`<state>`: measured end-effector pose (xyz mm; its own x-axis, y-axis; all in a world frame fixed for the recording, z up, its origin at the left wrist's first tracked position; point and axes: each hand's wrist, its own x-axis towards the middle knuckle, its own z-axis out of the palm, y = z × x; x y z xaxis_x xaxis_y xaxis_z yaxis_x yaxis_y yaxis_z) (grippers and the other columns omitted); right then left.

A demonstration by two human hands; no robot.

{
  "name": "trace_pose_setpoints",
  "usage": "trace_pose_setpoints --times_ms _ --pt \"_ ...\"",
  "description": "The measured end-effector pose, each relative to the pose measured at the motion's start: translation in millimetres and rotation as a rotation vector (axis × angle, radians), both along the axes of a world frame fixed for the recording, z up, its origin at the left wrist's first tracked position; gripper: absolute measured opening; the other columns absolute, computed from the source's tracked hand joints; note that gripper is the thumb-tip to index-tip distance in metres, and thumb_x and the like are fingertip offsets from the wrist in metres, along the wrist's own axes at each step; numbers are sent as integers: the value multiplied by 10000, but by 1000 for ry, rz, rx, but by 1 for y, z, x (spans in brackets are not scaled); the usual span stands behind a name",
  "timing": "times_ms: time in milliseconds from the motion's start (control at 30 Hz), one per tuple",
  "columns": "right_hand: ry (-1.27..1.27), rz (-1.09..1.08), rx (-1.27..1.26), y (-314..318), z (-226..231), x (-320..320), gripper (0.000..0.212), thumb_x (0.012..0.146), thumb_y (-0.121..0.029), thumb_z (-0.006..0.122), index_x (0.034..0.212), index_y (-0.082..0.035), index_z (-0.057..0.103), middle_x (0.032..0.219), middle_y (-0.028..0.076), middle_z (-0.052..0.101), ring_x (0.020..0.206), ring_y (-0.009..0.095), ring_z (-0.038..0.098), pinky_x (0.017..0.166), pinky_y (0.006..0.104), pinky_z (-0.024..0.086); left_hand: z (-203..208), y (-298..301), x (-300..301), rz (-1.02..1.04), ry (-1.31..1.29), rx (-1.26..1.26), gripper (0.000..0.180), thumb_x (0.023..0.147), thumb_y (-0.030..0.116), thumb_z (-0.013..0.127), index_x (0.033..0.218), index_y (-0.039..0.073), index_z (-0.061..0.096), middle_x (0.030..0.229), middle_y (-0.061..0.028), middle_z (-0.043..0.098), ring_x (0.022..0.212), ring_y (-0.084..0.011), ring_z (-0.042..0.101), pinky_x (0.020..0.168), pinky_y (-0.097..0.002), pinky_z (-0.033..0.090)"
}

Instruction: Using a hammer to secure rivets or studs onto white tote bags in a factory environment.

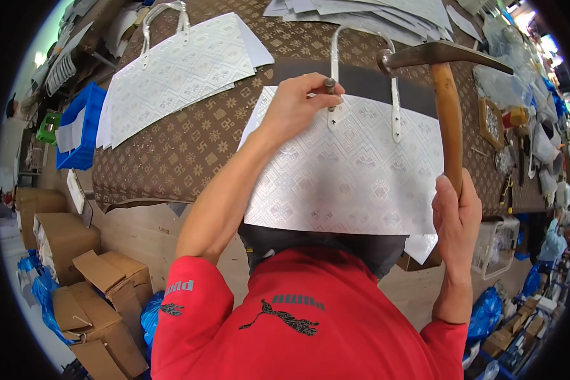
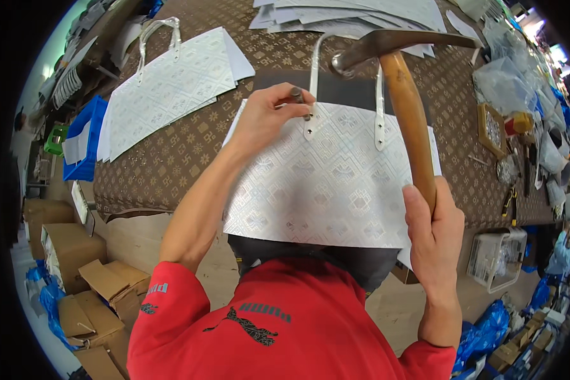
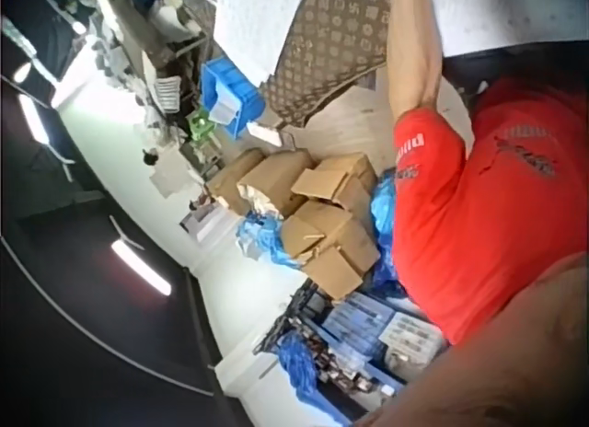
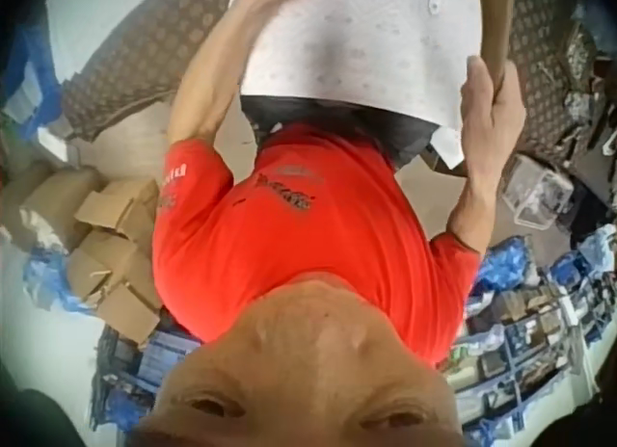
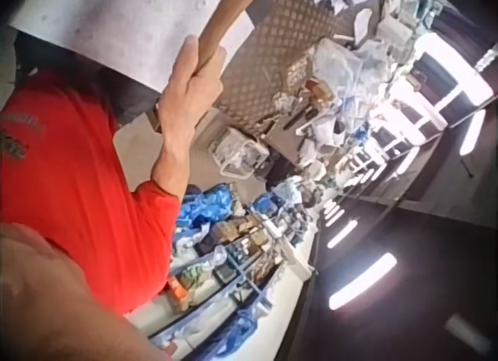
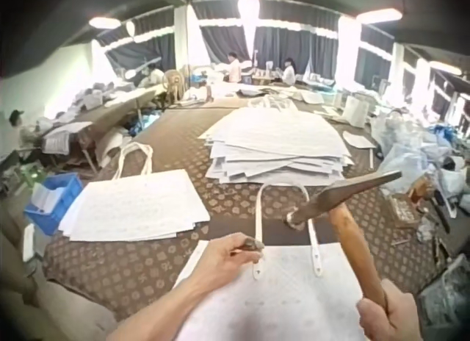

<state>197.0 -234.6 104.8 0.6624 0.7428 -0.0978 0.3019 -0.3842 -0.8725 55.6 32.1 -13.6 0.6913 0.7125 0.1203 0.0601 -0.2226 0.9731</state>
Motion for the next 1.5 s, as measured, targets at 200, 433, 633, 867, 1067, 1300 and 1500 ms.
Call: trace_pose_setpoints --times_ms 200,433,633,867,1067,1300,1500 --pt "63 -17 -33 -18 -14 -7 250 1014 -207 631 848 -36 555 601 -35 470 539 31 394 477 247 311 4 -10 -5 -110 -17 -7 161 892 67 731 1038 0 734 928 -72 748 859 -137 690 790 -294 543" --pt "15 12 -69 -22 -22 -9 249 1015 -206 632 848 -35 559 598 -30 482 533 35 404 474 247 313 -3 -12 -5 -111 9 45 168 888 76 740 1042 7 739 930 -75 746 864 -143 695 789 -295 542" --pt "9 15 -24 -22 -26 -9 231 1009 -198 644 874 -22 575 602 -29 489 546 33 394 483 245 316 -5 -19 -5 -98 36 205 179 883 91 747 1047 20 746 953 -98 741 860 -177 706 778 -305 547" --pt "-190 103 -57 -9 -28 -13 213 997 -193 659 917 -8 587 610 6 490 552 53 395 491 256 336 -6 -16 -2 -95 19 207 189 872 105 758 1042 24 742 962 -114 733 860 -203 707 773 -319 547" --pt "-90 -121 311 -10 11 -19 204 982 -187 668 964 -3 581 629 88 469 547 94 415 497 295 363 2 -16 -2 -87 53 259 186 872 117 759 1029 19 736 946 -118 729 849 -215 700 774 -327 540" --pt "-243 218 -170 1 -15 1 171 1011 -191 620 960 -35 573 667 -21 511 550 35 452 474 247 319 0 -20 -4 -109 68 114 137 885 78 731 1013 29 739 876 -93 727 831 -160 681 765 -299 525" --pt "16 -97 89 -36 7 2 170 1054 -228 548 1004 -68 573 654 -80 434 517 -6 358 458 161 264 22 -9 16 -45 -133 -55 113 894 53 716 998 14 737 860 -57 719 833 -121 668 773 -279 523"
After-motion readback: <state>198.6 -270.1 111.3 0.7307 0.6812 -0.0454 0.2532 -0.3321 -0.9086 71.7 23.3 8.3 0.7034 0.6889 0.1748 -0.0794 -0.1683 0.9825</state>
